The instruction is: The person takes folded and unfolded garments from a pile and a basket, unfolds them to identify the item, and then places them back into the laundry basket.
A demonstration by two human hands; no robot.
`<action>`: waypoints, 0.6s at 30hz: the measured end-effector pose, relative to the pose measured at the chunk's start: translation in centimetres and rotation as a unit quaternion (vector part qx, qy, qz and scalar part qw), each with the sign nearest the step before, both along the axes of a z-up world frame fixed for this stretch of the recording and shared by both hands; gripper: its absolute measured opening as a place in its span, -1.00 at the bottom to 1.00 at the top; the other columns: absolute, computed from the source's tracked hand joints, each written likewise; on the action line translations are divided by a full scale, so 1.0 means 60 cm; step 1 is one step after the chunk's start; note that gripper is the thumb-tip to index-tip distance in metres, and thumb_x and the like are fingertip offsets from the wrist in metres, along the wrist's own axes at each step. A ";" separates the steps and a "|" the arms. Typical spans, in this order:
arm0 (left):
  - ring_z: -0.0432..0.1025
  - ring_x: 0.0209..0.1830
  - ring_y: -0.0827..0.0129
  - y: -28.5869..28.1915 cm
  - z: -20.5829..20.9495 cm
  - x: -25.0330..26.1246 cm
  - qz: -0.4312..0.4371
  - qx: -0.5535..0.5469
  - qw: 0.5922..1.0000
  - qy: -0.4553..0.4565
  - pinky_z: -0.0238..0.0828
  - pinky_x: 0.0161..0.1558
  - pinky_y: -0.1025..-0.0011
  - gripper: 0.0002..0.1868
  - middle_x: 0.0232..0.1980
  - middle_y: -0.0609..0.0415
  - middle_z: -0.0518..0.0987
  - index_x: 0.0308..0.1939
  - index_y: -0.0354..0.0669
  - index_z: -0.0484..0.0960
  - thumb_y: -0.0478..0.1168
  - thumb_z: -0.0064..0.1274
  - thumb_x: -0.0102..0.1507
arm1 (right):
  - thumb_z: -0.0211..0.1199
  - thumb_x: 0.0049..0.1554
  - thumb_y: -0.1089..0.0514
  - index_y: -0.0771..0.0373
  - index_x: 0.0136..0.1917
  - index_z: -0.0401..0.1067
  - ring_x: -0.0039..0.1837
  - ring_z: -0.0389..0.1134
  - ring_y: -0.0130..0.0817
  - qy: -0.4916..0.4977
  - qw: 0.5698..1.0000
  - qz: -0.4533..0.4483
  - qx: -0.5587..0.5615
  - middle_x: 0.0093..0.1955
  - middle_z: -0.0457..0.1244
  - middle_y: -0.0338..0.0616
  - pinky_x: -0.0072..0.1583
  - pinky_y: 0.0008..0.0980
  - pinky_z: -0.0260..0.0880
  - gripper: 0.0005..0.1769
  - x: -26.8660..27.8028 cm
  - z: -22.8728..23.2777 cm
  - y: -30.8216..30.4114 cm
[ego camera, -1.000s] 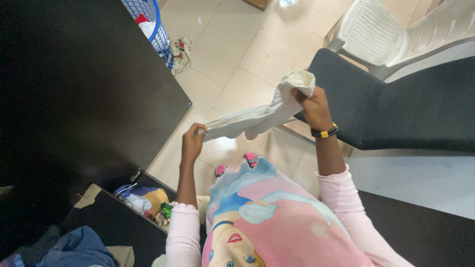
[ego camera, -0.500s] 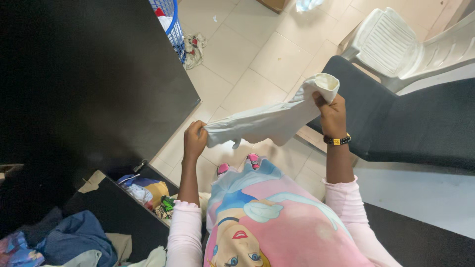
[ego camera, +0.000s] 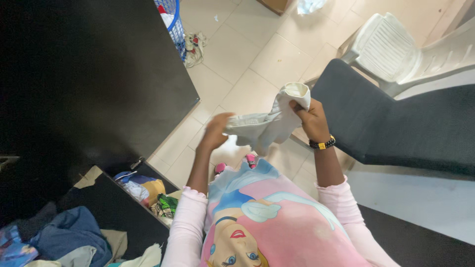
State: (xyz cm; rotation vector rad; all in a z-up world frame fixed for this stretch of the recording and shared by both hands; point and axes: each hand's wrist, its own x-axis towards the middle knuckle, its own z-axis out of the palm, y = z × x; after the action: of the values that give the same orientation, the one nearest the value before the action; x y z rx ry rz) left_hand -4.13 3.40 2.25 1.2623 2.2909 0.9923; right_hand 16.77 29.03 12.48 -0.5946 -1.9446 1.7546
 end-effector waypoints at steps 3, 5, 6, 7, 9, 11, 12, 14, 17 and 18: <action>0.31 0.33 -0.10 0.049 0.078 0.040 -0.143 0.100 0.985 -0.016 0.15 0.27 0.00 -0.01 0.22 -0.22 0.50 0.35 -0.18 0.40 -0.29 0.44 -0.18 | 0.08 0.13 0.44 0.38 -0.04 0.47 -0.03 0.28 -0.58 0.005 1.000 0.021 0.022 -0.10 0.33 -0.32 0.04 -0.52 0.30 -0.82 -0.003 -0.005 -0.005; 0.41 0.24 0.08 0.079 0.114 0.057 -0.132 0.099 0.980 -0.114 0.28 0.22 0.17 -0.18 0.16 -0.10 0.57 0.29 -0.13 0.46 -0.28 0.39 -0.07 | 0.06 0.09 0.44 0.38 0.00 0.49 -0.02 0.28 -0.60 -0.005 0.999 0.034 0.001 -0.09 0.32 -0.34 0.05 -0.54 0.29 -0.75 -0.003 -0.002 -0.005; 0.50 0.15 0.26 0.086 0.123 0.061 -0.124 0.094 0.964 -0.216 0.40 0.16 0.34 -0.35 0.09 0.02 0.63 0.22 -0.08 0.51 -0.26 0.33 0.04 | 0.06 0.09 0.44 0.38 0.01 0.49 -0.02 0.28 -0.60 -0.004 0.999 0.033 0.002 -0.09 0.32 -0.34 0.05 -0.54 0.29 -0.75 -0.001 0.000 -0.004; 0.50 0.15 0.26 0.089 0.128 0.060 -0.126 0.095 0.964 -0.215 0.40 0.16 0.34 -0.35 0.09 0.02 0.63 0.22 -0.08 0.51 -0.26 0.33 0.04 | 0.09 0.14 0.42 0.39 0.01 0.48 -0.03 0.26 -0.59 0.000 1.000 0.022 -0.002 -0.09 0.32 -0.33 0.03 -0.52 0.28 -0.80 0.001 0.002 -0.002; 0.56 -0.04 0.34 0.096 0.130 0.060 -0.107 0.095 0.961 -0.238 0.48 0.06 0.40 -0.64 -0.08 0.03 0.69 -0.02 -0.20 0.64 -0.25 0.32 0.13 | 0.12 0.19 0.40 0.39 0.01 0.48 -0.04 0.25 -0.57 0.002 1.000 0.008 -0.006 -0.10 0.32 -0.31 0.02 -0.51 0.27 -0.84 0.010 0.007 0.000; 0.55 -0.10 0.36 0.094 0.134 0.059 -0.096 0.104 0.964 -0.226 0.46 0.02 0.40 -0.68 -0.13 0.05 0.69 -0.07 -0.23 0.65 -0.23 0.32 0.14 | 0.15 0.24 0.32 0.37 0.05 0.51 -0.08 0.29 -0.57 -0.021 0.998 -0.029 -0.043 -0.10 0.36 -0.32 -0.02 -0.49 0.32 -0.84 0.017 0.011 0.006; 0.55 -0.15 0.39 0.093 0.139 0.058 -0.083 0.113 0.967 -0.214 0.45 -0.01 0.40 -0.71 -0.18 0.06 0.69 -0.13 -0.27 0.67 -0.21 0.32 0.15 | 0.15 0.24 0.32 0.37 0.05 0.51 -0.08 0.29 -0.57 -0.020 0.998 -0.031 -0.042 -0.10 0.36 -0.32 -0.02 -0.49 0.32 -0.84 0.019 0.009 0.011; 0.54 -0.15 0.38 0.085 0.149 0.054 -0.092 0.100 0.964 -0.230 0.45 -0.05 0.38 -0.77 -0.18 0.06 0.68 -0.14 -0.27 0.68 -0.23 0.27 0.18 | 0.18 0.23 0.32 0.40 0.01 0.50 -0.02 0.31 -0.57 -0.010 0.999 -0.032 0.005 -0.06 0.36 -0.28 0.05 -0.48 0.35 -0.87 0.026 0.003 0.018; 0.54 -0.14 0.36 0.078 0.169 0.045 -0.115 0.109 0.954 -0.256 0.48 -0.06 0.34 -0.84 -0.17 0.05 0.64 -0.12 -0.24 0.70 -0.26 0.16 0.26 | 0.20 0.25 0.24 0.36 0.09 0.52 -0.02 0.31 -0.57 -0.049 0.997 -0.022 -0.049 -0.04 0.37 -0.28 0.01 -0.47 0.34 -0.80 0.035 -0.003 0.025; 0.54 -0.13 0.34 0.076 0.178 0.043 -0.127 0.130 0.947 -0.266 0.52 -0.03 0.32 -0.85 -0.15 0.06 0.62 -0.10 -0.21 0.69 -0.27 0.11 0.30 | 0.20 0.25 0.24 0.36 0.09 0.52 -0.02 0.31 -0.57 -0.049 0.997 -0.024 -0.048 -0.04 0.37 -0.28 0.01 -0.47 0.34 -0.80 0.039 -0.003 0.027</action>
State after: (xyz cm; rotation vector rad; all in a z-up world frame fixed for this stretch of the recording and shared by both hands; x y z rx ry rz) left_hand -1.58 7.99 12.93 1.1650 1.5858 1.3707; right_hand 19.12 30.63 12.30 -0.7672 -1.9018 1.8283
